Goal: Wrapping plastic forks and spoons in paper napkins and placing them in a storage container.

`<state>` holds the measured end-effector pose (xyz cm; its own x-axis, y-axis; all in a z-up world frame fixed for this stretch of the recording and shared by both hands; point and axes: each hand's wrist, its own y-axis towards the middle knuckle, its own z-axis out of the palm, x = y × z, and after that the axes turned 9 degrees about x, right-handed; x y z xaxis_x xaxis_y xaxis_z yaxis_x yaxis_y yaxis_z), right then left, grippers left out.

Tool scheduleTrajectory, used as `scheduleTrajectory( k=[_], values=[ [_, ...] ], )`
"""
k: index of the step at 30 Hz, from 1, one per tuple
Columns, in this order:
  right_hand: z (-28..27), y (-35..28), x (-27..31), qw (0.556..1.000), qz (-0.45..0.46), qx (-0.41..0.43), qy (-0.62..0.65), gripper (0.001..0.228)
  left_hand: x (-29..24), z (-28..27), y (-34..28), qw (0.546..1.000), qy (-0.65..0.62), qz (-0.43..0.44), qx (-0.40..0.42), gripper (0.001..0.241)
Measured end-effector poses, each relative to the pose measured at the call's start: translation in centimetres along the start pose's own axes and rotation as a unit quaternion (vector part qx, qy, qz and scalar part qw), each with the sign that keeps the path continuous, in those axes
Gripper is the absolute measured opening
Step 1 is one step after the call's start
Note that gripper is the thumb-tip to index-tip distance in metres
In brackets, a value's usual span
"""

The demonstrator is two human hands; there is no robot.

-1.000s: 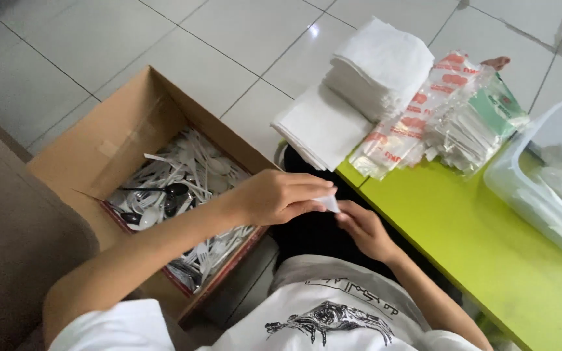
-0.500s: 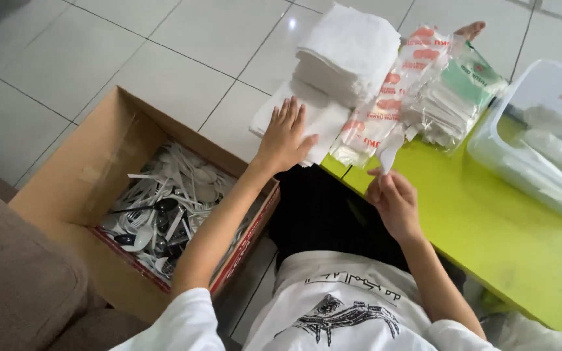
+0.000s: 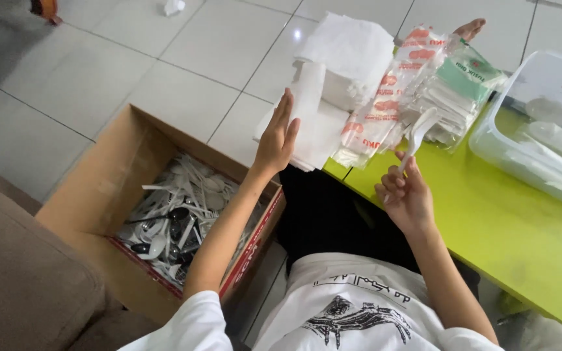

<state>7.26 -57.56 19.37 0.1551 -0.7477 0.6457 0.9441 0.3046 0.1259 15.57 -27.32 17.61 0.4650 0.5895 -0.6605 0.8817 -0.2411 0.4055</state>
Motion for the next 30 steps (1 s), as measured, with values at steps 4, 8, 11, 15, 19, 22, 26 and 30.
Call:
scheduleTrajectory(
  k=[4, 8, 11, 15, 19, 22, 26, 30],
  values=[
    [-2.4, -1.6, 0.4, 0.997, -0.075, 0.029, -0.021, 0.028, -0.7, 2.7, 0.4, 0.989, 0.093, 0.114, -0.024, 0.062],
    [-6.8, -5.5, 2.5, 0.978, -0.171, 0.007, -0.120, 0.033, -8.4, 5.8, 1.2, 0.945, 0.184, 0.268, 0.036, 0.075],
    [-7.1, -7.4, 6.1, 0.967, -0.208, 0.049, -0.141, 0.031, -12.3, 9.7, 1.9, 0.930, 0.166, 0.318, 0.080, 0.076],
    [-7.7, -10.9, 10.0, 0.951, -0.230, 0.014, -0.206, 0.031, -15.4, 15.5, 1.5, 0.916, 0.150, 0.334, 0.163, 0.086],
    [-7.5, -13.6, 14.4, 0.942, -0.188, 0.000, -0.277, 0.030, -17.0, 20.8, 1.2, 0.892, 0.172, 0.265, 0.322, 0.089],
    [-8.4, -14.7, 16.0, 0.927, -0.162, -0.017, -0.338, 0.025, -17.8, 22.5, 1.3, 0.878, 0.200, 0.236, 0.365, 0.088],
    [-10.4, -15.8, 15.1, 0.883, -0.122, -0.059, -0.449, 0.016, -19.2, 21.5, 1.0, 0.884, 0.213, 0.214, 0.358, 0.087],
    [-11.2, -16.8, 11.0, 0.745, -0.146, -0.182, -0.625, 0.014, -19.5, 20.9, -0.3, 0.943, 0.133, 0.226, 0.207, 0.088]
  ],
)
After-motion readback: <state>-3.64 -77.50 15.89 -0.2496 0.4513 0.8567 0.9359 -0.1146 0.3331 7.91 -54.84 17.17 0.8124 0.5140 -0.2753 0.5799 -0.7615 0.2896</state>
